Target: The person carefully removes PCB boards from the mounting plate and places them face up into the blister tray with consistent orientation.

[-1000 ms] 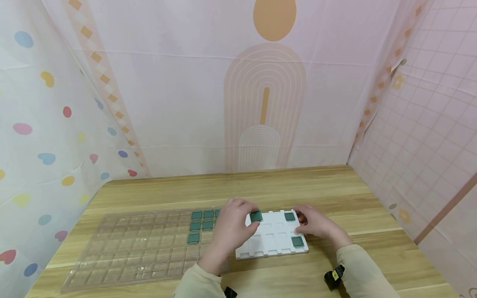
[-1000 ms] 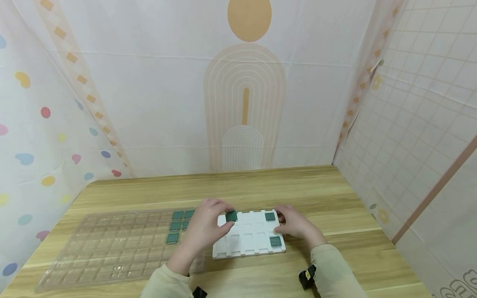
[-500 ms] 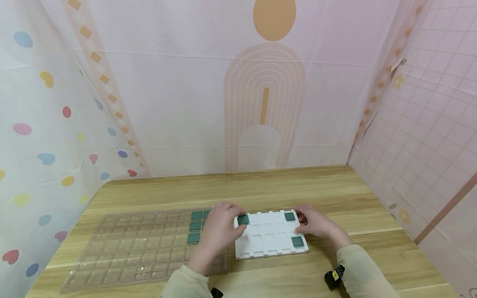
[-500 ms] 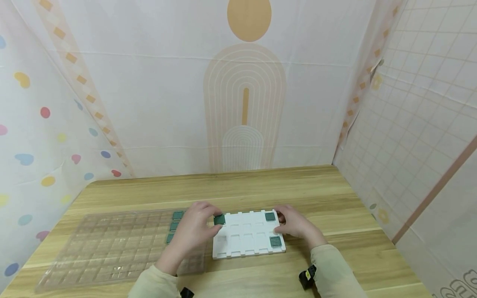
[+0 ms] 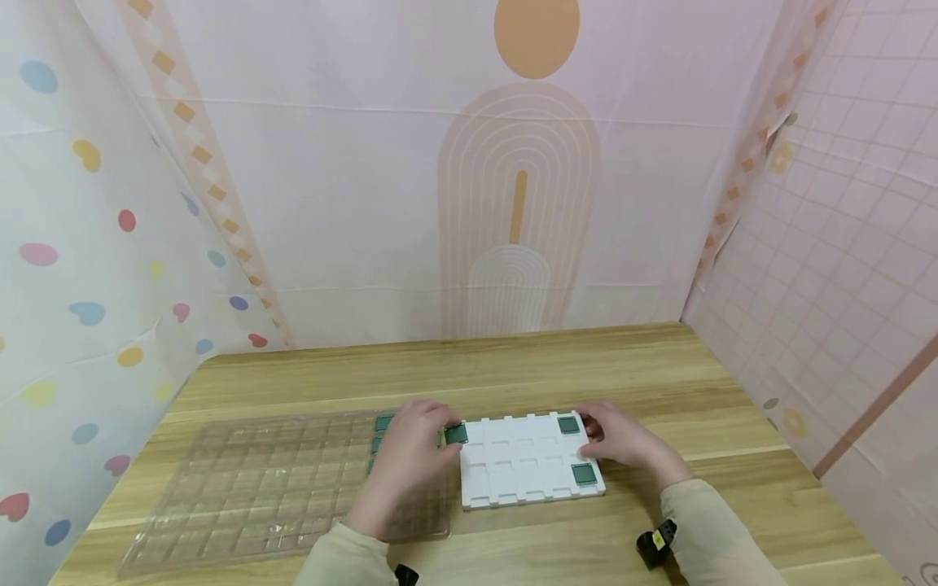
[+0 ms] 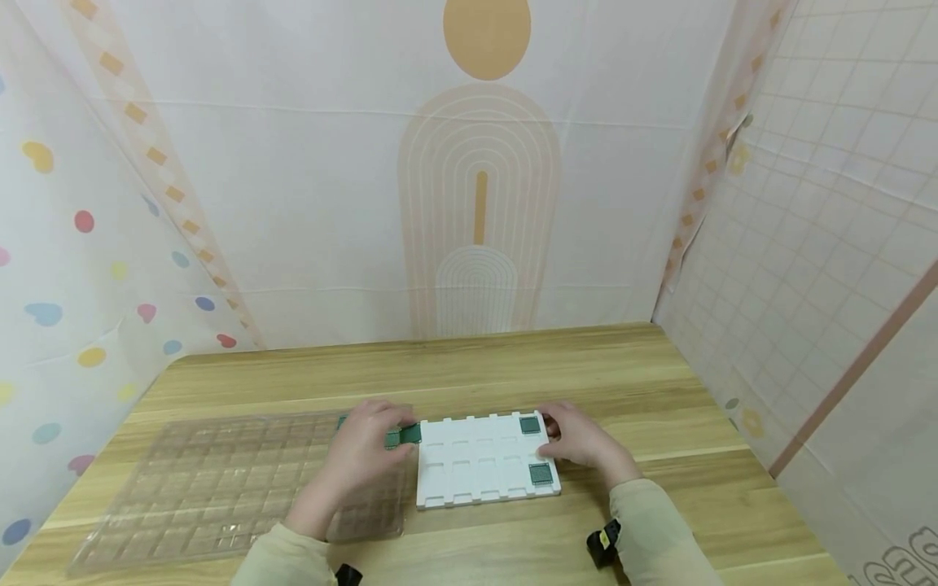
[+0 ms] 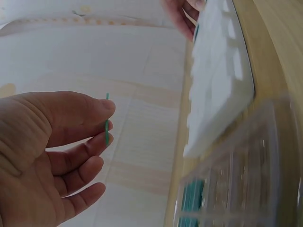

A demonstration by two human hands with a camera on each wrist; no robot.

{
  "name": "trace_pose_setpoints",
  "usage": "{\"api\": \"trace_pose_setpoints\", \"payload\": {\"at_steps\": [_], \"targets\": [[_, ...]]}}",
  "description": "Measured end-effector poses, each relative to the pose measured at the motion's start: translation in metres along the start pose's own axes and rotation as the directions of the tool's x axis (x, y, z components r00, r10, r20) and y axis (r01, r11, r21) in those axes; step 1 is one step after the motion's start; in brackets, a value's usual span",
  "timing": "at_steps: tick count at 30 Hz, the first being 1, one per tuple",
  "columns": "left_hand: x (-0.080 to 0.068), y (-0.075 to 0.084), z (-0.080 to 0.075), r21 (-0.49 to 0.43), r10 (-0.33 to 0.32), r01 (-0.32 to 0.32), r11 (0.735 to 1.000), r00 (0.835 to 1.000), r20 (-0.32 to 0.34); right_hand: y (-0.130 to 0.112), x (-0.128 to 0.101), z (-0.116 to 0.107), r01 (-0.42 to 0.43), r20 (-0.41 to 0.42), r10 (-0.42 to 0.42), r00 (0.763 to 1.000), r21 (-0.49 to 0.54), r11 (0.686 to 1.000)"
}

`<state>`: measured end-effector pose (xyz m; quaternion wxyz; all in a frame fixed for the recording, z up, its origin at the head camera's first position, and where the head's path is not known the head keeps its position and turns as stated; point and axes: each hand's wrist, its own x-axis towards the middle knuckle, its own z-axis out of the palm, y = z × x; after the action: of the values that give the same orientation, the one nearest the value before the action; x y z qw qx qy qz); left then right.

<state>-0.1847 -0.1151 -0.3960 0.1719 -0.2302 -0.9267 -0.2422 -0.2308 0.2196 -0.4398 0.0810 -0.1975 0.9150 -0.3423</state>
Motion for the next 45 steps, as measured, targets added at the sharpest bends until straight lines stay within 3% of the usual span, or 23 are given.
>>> {"api": "trace_pose_setpoints", "payload": {"at_steps": [12,18,28,35,45], "targets": [[-0.004,-0.028,-0.008,0.049,-0.048,0.046,0.998,0.998,0.049,-0.001,0.000,0.000,0.005,-0.004,-0.005,1.000,0.007,1.000],[-0.008,-0.035,-0.009,0.022,-0.074,0.072,0.997,0.994,0.082,-0.002,0.000,0.001,0.004,-0.003,-0.004,1.000,-0.004,1.000],[-0.014,-0.047,-0.012,0.085,-0.115,0.103,0.991,0.980,0.159,-0.001,0.001,0.000,0.013,0.008,-0.013,1.000,0.002,1.000],[-0.022,-0.055,-0.012,0.108,-0.100,0.081,0.991,0.978,0.184,-0.002,0.001,0.000,0.017,0.010,-0.017,1.000,-0.002,1.000],[-0.027,-0.061,-0.010,0.118,-0.126,0.103,0.988,0.970,0.208,-0.002,0.000,0.000,0.019,0.011,-0.019,1.000,0.002,1.000]]}}
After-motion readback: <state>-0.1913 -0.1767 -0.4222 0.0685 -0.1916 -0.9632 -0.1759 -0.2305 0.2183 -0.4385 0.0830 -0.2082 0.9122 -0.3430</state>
